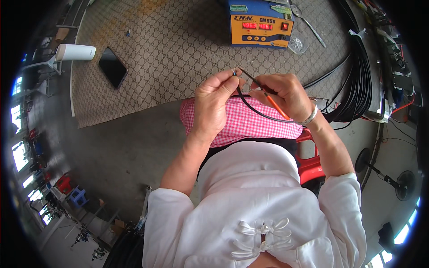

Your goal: Assemble electronic cables by stripping wire ends and inserting them into a crimping machine to attach connectors.

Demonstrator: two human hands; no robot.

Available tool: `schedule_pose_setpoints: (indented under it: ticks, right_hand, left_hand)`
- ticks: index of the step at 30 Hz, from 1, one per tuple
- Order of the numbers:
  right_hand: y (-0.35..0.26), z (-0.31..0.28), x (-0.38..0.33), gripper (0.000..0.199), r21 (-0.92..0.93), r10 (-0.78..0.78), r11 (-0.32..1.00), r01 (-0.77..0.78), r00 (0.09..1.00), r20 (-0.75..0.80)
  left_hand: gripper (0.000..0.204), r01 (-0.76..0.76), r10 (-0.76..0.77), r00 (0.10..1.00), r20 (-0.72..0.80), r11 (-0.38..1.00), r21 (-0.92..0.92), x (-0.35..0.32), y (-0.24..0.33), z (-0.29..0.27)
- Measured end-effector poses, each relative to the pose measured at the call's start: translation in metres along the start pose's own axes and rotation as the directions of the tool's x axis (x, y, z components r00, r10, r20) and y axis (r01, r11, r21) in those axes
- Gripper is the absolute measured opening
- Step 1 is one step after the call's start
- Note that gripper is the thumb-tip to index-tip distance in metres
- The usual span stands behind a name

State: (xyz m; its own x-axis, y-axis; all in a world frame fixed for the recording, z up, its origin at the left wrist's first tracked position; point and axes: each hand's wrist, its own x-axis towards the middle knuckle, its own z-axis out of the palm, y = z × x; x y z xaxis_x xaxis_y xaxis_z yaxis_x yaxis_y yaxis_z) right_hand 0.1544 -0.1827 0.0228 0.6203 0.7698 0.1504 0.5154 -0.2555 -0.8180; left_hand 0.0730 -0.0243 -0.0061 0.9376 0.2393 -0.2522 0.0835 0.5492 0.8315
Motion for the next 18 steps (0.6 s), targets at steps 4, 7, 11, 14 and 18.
schedule_pose_setpoints:
  ticks: [4,7,11,14,18]
  right_hand:
    - [0.002,-0.006,0.002,0.021,-0.038,0.031,0.999,-0.031,0.999,-0.014]
    - [0.027,-0.006,0.003,0.02,-0.288,0.023,0.957,-0.027,1.0,-0.019]
    - [0.042,0.002,0.009,0.024,-0.586,0.055,0.809,-0.035,0.998,0.017]
    - [0.059,0.01,0.013,0.029,-0.661,-0.044,0.75,0.015,0.999,-0.027]
    - [0.06,0.007,0.008,0.024,-0.507,-0.116,0.858,0.075,0.992,-0.05]
  left_hand:
    - [0.018,0.016,-0.016,1.0,-0.003,0.999,-0.042,-0.001,0.001,-0.003]
    - [0.019,0.044,-0.042,0.999,0.03,0.995,-0.088,-0.003,0.005,-0.002]
    - [0.02,0.072,-0.066,0.995,0.076,0.995,-0.072,-0.004,0.007,-0.003]
    - [0.02,0.062,-0.055,0.995,0.085,0.995,-0.076,-0.004,0.006,-0.003]
    - [0.02,0.03,-0.024,0.995,0.096,0.998,-0.062,-0.004,0.006,-0.003]
